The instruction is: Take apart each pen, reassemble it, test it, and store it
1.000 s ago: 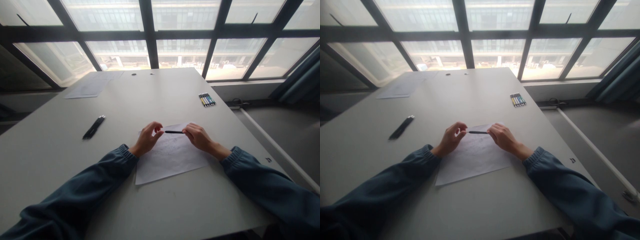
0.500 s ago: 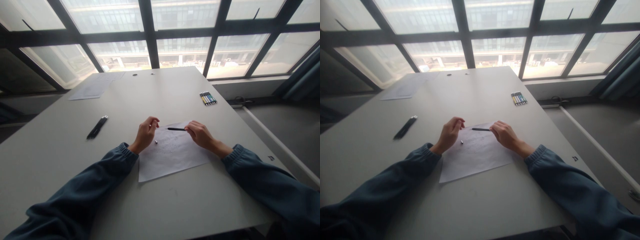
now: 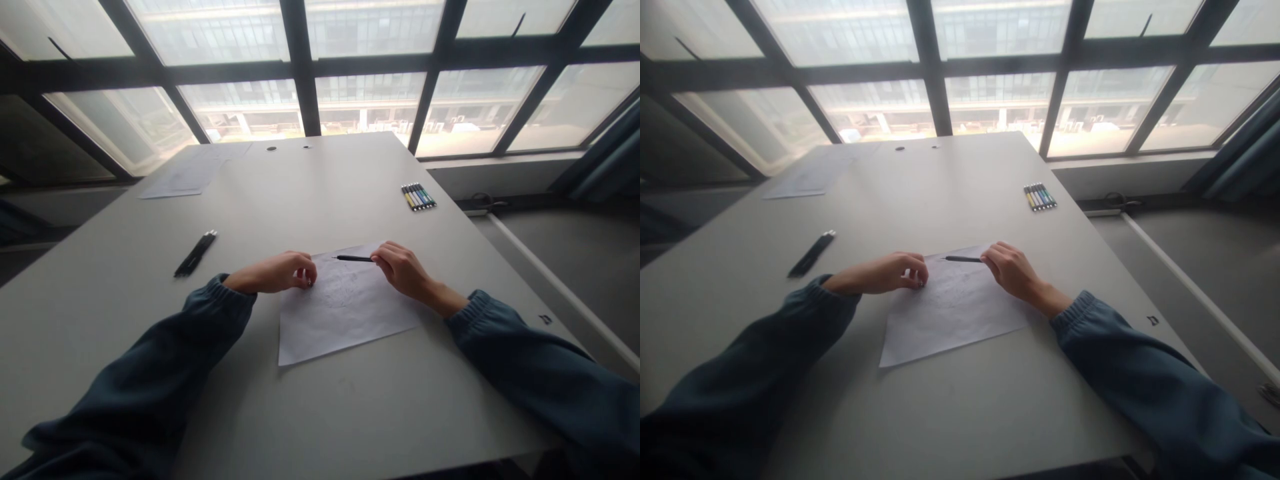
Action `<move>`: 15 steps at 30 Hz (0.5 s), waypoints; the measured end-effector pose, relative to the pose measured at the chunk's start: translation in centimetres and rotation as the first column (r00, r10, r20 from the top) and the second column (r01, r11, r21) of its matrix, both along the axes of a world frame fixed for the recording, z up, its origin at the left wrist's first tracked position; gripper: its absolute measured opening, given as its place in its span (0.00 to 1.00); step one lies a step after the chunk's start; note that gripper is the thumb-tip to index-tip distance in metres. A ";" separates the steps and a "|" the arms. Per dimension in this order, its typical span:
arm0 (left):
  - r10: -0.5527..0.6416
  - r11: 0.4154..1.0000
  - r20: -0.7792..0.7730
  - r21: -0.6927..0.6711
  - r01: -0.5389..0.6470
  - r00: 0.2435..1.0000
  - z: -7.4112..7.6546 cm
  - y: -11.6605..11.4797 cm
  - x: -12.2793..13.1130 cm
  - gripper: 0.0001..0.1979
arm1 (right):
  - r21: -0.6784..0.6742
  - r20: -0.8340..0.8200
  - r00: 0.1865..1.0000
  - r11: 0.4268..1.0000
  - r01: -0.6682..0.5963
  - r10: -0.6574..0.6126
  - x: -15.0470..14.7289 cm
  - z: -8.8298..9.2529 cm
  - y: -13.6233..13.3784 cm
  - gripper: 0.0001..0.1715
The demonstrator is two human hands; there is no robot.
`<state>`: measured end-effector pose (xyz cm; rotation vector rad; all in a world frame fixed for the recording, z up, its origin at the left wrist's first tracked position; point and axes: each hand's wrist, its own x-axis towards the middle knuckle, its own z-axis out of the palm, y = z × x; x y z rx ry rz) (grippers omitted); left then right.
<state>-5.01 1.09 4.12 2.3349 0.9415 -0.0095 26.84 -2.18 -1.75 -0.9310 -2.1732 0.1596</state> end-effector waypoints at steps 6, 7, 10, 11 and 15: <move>-0.002 1.000 0.108 0.025 -0.001 0.994 -0.9 0.6 0.0 0.05 | 0.008 -0.002 1.000 1.000 -0.008 0.008 0.0 -0.1 0.0 0.16; 0.029 0.998 0.141 0.047 -0.036 0.990 -1.0 0.5 0.3 0.05 | 0.008 -0.002 1.000 1.000 -0.009 0.009 0.0 -0.1 0.0 0.16; 0.198 0.963 0.313 0.117 -0.244 0.929 -1.5 -0.2 1.7 0.06 | 0.010 0.003 1.000 1.000 -0.013 0.013 0.0 -0.1 0.1 0.15; 0.253 0.939 0.394 0.121 -0.323 0.884 -1.8 -0.6 2.3 0.07 | 0.011 0.006 1.000 1.000 -0.013 0.012 0.0 -0.2 0.1 0.15; 0.359 0.884 0.605 0.024 -0.467 0.711 -3.3 -1.8 4.0 0.09 | 0.020 0.007 1.000 1.000 0.003 -0.003 0.1 -0.1 0.1 0.15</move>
